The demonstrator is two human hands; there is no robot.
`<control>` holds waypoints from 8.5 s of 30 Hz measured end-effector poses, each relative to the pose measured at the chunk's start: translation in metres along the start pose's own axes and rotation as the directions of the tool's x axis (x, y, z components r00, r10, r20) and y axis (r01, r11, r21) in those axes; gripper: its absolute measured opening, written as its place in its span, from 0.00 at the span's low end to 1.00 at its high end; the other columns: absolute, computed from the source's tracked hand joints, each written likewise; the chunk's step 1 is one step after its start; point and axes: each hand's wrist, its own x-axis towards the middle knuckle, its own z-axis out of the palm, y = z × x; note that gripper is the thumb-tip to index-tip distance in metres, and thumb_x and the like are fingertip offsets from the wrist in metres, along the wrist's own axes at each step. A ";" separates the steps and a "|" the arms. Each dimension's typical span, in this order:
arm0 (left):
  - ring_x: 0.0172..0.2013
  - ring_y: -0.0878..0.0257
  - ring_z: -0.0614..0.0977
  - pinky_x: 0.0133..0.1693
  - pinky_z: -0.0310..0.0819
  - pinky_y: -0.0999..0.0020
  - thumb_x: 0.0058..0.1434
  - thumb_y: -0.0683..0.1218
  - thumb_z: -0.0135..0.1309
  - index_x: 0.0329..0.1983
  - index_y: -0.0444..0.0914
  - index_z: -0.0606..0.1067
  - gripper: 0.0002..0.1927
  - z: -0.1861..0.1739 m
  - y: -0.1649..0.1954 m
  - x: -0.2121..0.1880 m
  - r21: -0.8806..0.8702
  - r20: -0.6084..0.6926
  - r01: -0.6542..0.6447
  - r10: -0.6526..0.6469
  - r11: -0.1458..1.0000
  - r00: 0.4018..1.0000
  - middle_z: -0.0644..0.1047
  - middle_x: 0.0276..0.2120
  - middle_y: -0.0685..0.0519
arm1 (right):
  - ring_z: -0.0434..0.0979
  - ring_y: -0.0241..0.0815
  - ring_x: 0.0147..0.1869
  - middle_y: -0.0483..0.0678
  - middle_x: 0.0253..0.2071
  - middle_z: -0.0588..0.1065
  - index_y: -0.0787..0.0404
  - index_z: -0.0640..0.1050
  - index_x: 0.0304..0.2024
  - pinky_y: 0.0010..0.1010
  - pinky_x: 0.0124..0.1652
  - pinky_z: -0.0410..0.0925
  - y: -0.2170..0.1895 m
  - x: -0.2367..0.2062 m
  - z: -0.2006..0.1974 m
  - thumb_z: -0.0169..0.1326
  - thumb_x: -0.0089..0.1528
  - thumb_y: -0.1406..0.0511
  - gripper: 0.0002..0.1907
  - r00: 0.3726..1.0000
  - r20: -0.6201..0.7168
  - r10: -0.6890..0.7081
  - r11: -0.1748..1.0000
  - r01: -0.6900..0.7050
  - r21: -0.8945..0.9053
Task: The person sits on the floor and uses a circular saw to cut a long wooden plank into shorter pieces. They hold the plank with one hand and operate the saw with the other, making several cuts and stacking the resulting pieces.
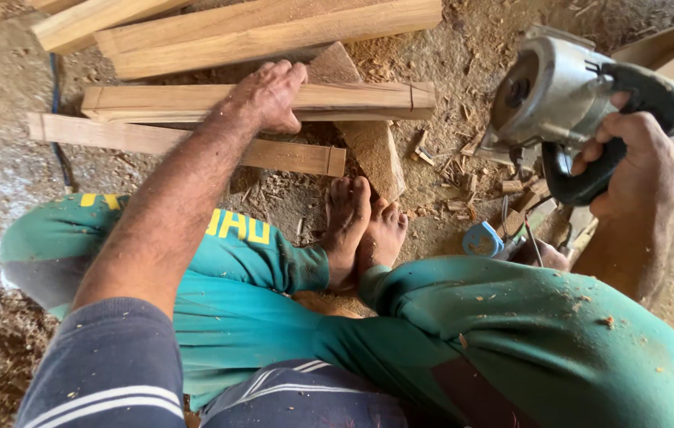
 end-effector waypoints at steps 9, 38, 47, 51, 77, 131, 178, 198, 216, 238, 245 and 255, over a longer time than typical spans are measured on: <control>0.40 0.55 0.77 0.41 0.82 0.58 0.59 0.50 0.67 0.60 0.39 0.63 0.32 -0.006 -0.008 -0.009 -0.172 0.039 0.100 -0.094 0.980 0.995 0.73 0.42 0.46 | 0.74 0.41 0.27 0.51 0.30 0.73 0.70 0.77 0.46 0.32 0.26 0.70 0.025 -0.001 -0.013 0.51 0.62 0.77 0.10 0.998 0.056 0.034 0.994 -0.039 0.102; 0.56 0.49 0.73 0.60 0.66 0.46 0.47 0.67 0.72 0.62 0.41 0.73 0.45 0.007 -0.003 -0.025 -0.227 -0.245 0.005 -0.062 0.974 0.967 0.74 0.53 0.44 | 0.75 0.40 0.27 0.51 0.29 0.73 0.71 0.77 0.48 0.34 0.29 0.71 0.023 -0.003 -0.005 0.50 0.61 0.75 0.13 0.997 0.065 0.048 0.998 -0.051 0.041; 0.54 0.49 0.72 0.59 0.66 0.47 0.43 0.65 0.75 0.56 0.39 0.75 0.43 0.021 0.001 -0.030 -0.239 -0.383 -0.045 -0.052 0.970 0.922 0.73 0.50 0.45 | 0.74 0.42 0.30 0.51 0.29 0.73 0.70 0.77 0.51 0.35 0.29 0.71 0.029 -0.001 -0.006 0.51 0.61 0.75 0.15 0.996 0.054 0.078 0.996 -0.080 0.043; 0.53 0.52 0.75 0.59 0.69 0.49 0.52 0.65 0.70 0.60 0.40 0.76 0.38 0.014 -0.002 -0.029 -0.330 -0.342 -0.063 -0.057 0.942 0.938 0.76 0.52 0.45 | 0.75 0.41 0.30 0.51 0.30 0.73 0.70 0.77 0.49 0.35 0.29 0.71 0.030 0.001 -0.005 0.50 0.62 0.75 0.13 0.994 0.077 0.077 0.996 -0.079 0.029; 0.57 0.51 0.75 0.62 0.58 0.44 0.54 0.68 0.66 0.61 0.46 0.76 0.37 0.019 -0.004 -0.023 -0.318 -0.316 -0.008 -0.098 0.948 0.944 0.76 0.57 0.45 | 0.73 0.41 0.29 0.50 0.31 0.72 0.68 0.78 0.49 0.35 0.28 0.70 0.028 -0.002 0.008 0.52 0.63 0.74 0.12 0.987 0.067 0.147 0.988 -0.150 0.048; 0.32 0.56 0.85 0.28 0.82 0.62 0.62 0.46 0.57 0.41 0.33 0.77 0.11 -0.053 0.307 0.056 0.066 -0.711 -0.361 0.298 0.930 0.637 0.82 0.33 0.46 | 0.75 0.35 0.23 0.46 0.27 0.78 0.57 0.78 0.43 0.27 0.22 0.72 0.159 -0.038 -0.043 0.44 0.69 0.51 0.19 0.606 0.095 0.790 0.574 -0.784 0.236; 0.68 0.62 0.73 0.66 0.75 0.48 0.67 0.73 0.31 0.68 0.60 0.68 0.32 0.049 0.314 0.084 -0.238 -0.803 -0.050 -0.167 0.970 0.572 0.72 0.68 0.60 | 0.61 0.31 0.21 0.39 0.20 0.67 0.57 0.78 0.32 0.27 0.23 0.56 0.064 0.054 -0.092 0.58 0.64 0.53 0.15 0.659 0.134 0.740 0.511 -0.422 -0.749; 0.70 0.39 0.68 0.60 0.76 0.45 0.63 0.80 0.23 0.70 0.56 0.67 0.43 0.051 0.309 0.080 -0.593 -0.699 -0.320 -0.275 0.738 0.660 0.70 0.69 0.49 | 0.79 0.38 0.28 0.48 0.31 0.79 0.66 0.81 0.41 0.37 0.31 0.76 0.055 0.015 -0.066 0.46 0.73 0.54 0.23 0.930 -0.005 0.368 0.450 -0.182 -0.874; 0.68 0.42 0.70 0.61 0.75 0.47 0.66 0.79 0.22 0.71 0.53 0.65 0.43 0.051 0.308 0.087 -0.553 -0.721 -0.304 -0.262 0.775 0.642 0.71 0.68 0.48 | 0.74 0.37 0.20 0.48 0.25 0.78 0.62 0.82 0.36 0.33 0.21 0.70 0.056 0.001 -0.056 0.57 0.72 0.54 0.19 0.935 0.314 0.164 0.142 0.293 -0.946; 0.63 0.52 0.75 0.64 0.72 0.58 0.67 0.78 0.25 0.70 0.51 0.67 0.42 0.046 0.310 0.085 -0.572 -0.722 -0.305 -0.291 0.762 0.628 0.74 0.65 0.50 | 0.67 0.35 0.22 0.44 0.23 0.72 0.58 0.77 0.33 0.30 0.24 0.64 0.107 0.016 -0.095 0.51 0.79 0.55 0.21 0.789 0.567 -0.236 -0.141 0.550 -0.823; 0.66 0.52 0.75 0.72 0.70 0.53 0.69 0.79 0.25 0.72 0.51 0.66 0.42 0.037 0.306 0.076 -0.551 -0.732 -0.320 -0.262 0.770 0.629 0.71 0.68 0.51 | 0.58 0.34 0.18 0.41 0.19 0.67 0.50 0.75 0.27 0.32 0.19 0.56 0.082 0.003 -0.063 0.43 0.75 0.54 0.22 0.984 -0.087 0.156 0.390 -0.142 -0.910; 0.69 0.51 0.71 0.69 0.67 0.53 0.73 0.73 0.26 0.70 0.56 0.66 0.33 0.056 0.309 0.088 -0.420 -0.815 -0.321 -0.197 0.849 0.545 0.70 0.69 0.53 | 0.56 0.31 0.18 0.35 0.18 0.61 0.52 0.72 0.33 0.25 0.18 0.51 0.141 0.013 -0.095 0.47 0.74 0.54 0.16 0.693 0.097 0.714 0.652 -0.710 0.266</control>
